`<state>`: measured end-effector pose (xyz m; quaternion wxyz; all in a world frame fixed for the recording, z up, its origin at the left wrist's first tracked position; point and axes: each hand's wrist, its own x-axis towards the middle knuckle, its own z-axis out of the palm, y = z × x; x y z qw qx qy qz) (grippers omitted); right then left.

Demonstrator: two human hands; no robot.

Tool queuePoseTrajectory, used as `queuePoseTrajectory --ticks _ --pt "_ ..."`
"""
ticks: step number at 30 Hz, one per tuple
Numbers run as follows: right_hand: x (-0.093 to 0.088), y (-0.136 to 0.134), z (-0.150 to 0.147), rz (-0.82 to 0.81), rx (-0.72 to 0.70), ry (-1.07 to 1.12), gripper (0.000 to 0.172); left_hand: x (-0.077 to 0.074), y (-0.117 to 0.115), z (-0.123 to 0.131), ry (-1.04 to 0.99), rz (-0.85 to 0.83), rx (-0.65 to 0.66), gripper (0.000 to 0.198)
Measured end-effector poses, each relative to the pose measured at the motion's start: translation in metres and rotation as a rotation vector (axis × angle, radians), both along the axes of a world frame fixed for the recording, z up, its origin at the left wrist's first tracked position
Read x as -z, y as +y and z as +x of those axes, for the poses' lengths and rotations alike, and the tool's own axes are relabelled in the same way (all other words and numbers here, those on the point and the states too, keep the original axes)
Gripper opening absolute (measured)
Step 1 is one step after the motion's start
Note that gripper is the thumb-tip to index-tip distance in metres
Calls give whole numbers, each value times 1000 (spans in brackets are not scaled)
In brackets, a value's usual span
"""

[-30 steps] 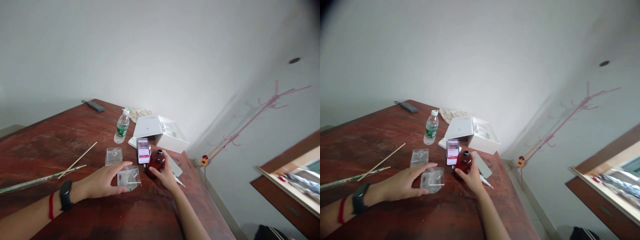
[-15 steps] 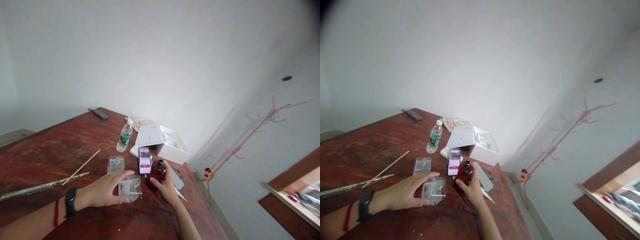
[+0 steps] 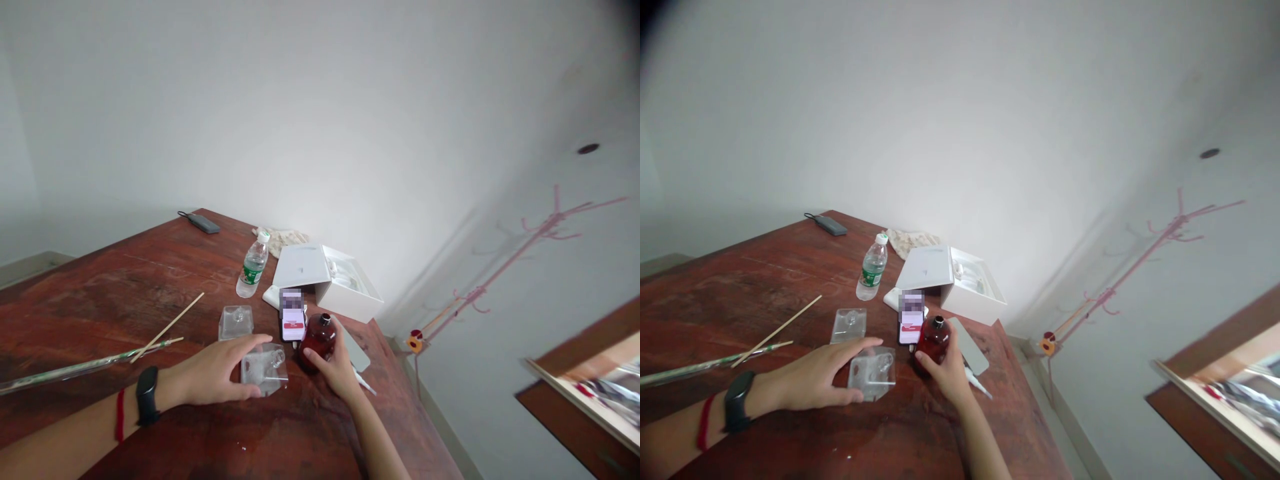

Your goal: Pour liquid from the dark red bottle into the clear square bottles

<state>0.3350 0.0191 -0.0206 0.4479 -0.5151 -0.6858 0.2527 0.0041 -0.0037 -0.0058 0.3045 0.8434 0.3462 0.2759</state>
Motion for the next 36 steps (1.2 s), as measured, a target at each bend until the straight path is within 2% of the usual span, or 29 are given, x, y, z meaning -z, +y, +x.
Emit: queuePoseTrajectory --ticks 7,20,31,36 --pt "-1 -1 -1 5 16 -17 97 -2 2 0 30 -36 7 86" --pt "-2 -1 0 10 2 -22 94 -7 -1 -2 30 -1 5 85" --pt "-1 6 7 -1 -9 -29 101 -4 1 -3 45 -13 24 87" --pt "-2 4 5 -11 -17 -46 97 -5 1 -3 47 -24 24 87"
